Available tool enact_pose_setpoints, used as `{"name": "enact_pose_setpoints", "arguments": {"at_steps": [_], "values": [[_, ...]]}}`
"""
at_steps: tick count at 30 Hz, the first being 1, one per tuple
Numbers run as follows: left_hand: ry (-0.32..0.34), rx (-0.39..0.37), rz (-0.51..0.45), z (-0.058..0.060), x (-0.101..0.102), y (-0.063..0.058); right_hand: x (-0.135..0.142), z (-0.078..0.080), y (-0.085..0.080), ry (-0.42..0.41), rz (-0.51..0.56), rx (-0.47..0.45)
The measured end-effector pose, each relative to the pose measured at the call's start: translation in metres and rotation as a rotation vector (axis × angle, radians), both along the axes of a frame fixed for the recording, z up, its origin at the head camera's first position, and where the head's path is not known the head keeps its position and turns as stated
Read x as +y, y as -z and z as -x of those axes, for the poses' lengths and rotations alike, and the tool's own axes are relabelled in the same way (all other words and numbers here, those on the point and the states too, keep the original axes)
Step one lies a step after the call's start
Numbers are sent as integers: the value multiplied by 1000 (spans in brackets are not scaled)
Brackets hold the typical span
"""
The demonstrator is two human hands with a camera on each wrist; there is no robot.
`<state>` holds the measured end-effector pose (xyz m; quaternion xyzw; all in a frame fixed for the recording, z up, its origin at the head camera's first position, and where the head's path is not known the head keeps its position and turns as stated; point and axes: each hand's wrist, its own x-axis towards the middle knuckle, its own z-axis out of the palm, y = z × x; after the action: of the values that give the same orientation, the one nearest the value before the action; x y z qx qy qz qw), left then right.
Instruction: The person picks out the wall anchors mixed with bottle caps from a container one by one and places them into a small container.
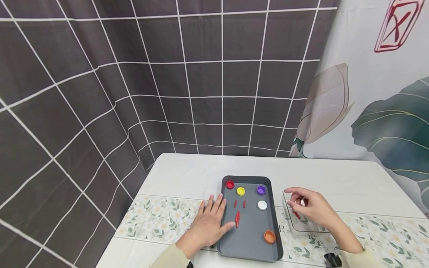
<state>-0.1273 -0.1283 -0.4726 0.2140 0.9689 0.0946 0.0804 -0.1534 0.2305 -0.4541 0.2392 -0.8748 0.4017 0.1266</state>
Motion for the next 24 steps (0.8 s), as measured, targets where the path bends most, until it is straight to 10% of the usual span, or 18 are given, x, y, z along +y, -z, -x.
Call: {"name": "enact_pose_setpoints", "arguments": {"at_steps": [24], "values": [[-3,11,17,0,0,0,-82,28,13,-187,-75,-144]]}}
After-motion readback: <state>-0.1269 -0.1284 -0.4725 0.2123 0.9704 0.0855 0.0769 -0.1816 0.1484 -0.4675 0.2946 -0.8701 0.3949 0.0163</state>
